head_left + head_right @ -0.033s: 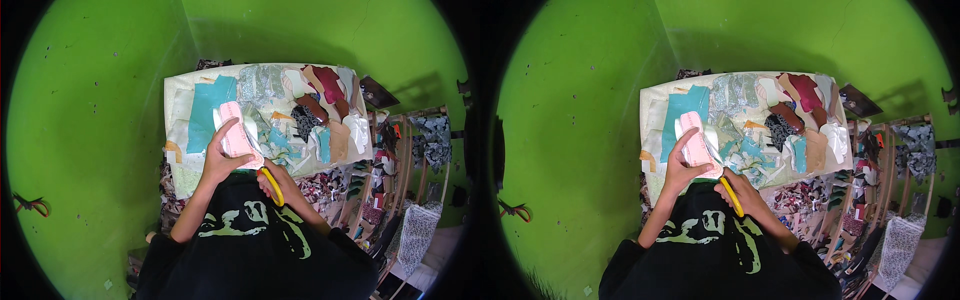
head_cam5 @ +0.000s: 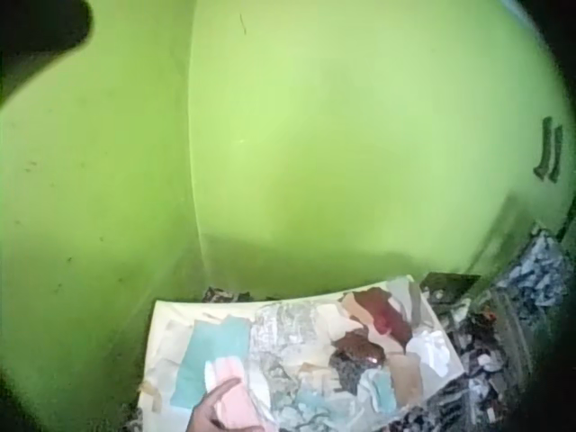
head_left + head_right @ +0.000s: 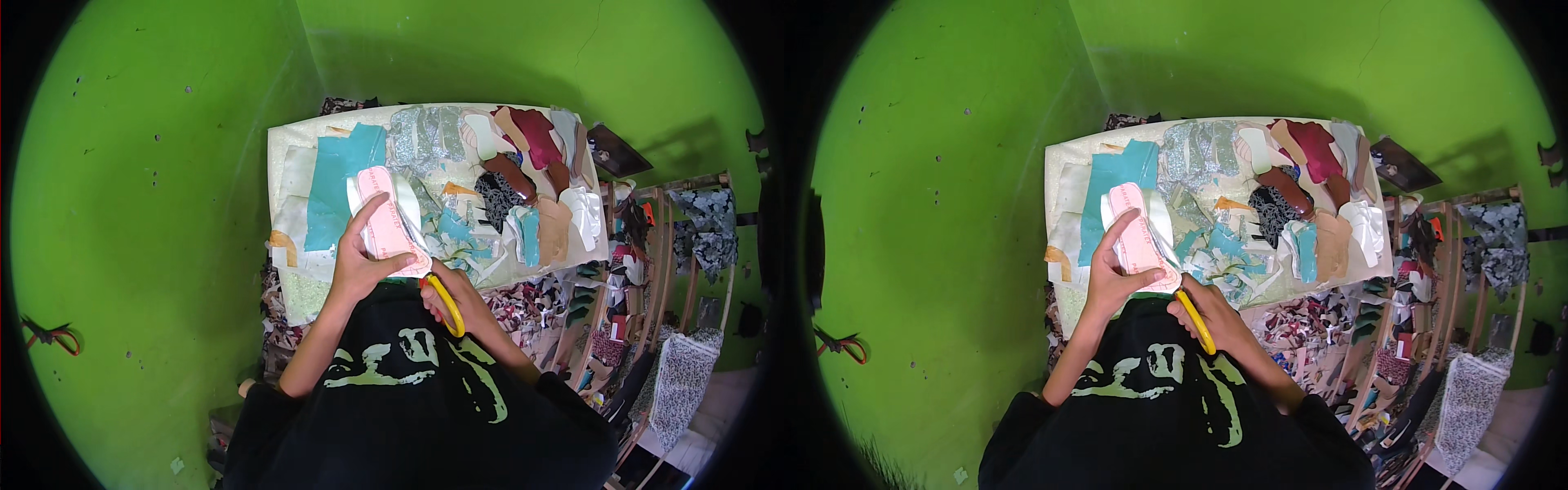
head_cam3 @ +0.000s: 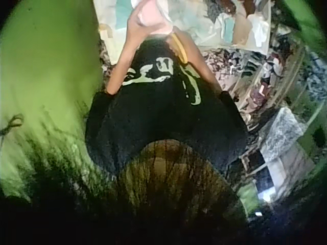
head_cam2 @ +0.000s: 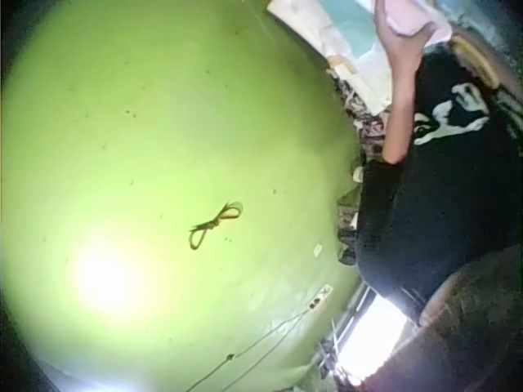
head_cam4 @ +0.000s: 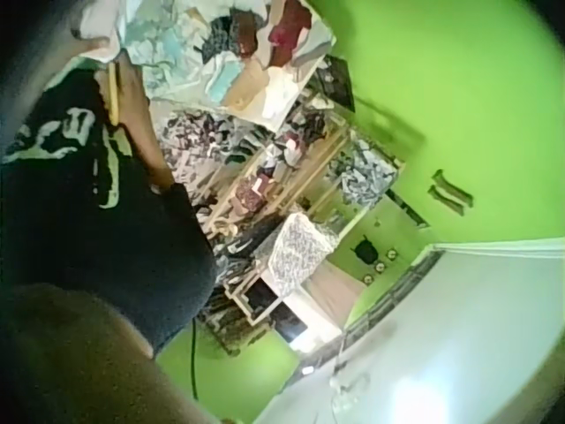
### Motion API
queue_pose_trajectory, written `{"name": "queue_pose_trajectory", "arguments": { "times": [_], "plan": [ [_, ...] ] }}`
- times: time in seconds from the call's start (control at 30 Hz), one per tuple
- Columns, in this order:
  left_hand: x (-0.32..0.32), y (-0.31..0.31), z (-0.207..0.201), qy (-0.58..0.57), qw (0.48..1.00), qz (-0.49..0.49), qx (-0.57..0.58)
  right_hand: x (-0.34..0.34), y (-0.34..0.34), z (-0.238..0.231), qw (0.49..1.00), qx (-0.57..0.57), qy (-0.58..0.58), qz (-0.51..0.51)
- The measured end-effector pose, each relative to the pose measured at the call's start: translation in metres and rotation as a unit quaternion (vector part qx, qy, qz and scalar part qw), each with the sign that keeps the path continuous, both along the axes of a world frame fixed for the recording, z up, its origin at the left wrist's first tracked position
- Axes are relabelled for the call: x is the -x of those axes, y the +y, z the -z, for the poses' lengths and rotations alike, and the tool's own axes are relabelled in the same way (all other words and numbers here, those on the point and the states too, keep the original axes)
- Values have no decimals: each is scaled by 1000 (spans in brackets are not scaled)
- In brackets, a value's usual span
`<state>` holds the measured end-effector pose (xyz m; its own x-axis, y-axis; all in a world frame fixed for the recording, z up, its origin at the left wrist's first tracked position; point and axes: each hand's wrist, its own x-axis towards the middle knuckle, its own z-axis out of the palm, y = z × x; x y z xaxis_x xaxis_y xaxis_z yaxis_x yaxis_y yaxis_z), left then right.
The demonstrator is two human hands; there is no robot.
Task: Cutting out shoe linings/insoles from a fabric sheet using scissors.
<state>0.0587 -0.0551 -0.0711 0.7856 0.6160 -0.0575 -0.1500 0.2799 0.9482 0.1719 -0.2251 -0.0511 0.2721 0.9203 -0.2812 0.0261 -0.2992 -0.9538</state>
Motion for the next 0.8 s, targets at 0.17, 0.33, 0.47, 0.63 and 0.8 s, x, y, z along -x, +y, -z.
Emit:
{"name": "queue_pose_trajectory", "arguments": {
  "times": [0.17,0.33,0.47,0.63,0.8],
  "plan": [
    [-5,-9,-9,-57,996,-29,60,2,1,11,995,-51,-87,-12],
    [-6,-16,-8,-34,998,-35,33,5,3,11,999,-48,-21,-1],
    [-6,-18,-6,-37,998,-40,23,7,3,1,1000,-6,3,16],
    [-5,-21,-8,-30,998,-43,21,9,4,-5,999,-25,-38,16],
    [-3,-23,-9,-29,998,-43,34,6,4,5,997,-43,-63,-1]
  ]
}}
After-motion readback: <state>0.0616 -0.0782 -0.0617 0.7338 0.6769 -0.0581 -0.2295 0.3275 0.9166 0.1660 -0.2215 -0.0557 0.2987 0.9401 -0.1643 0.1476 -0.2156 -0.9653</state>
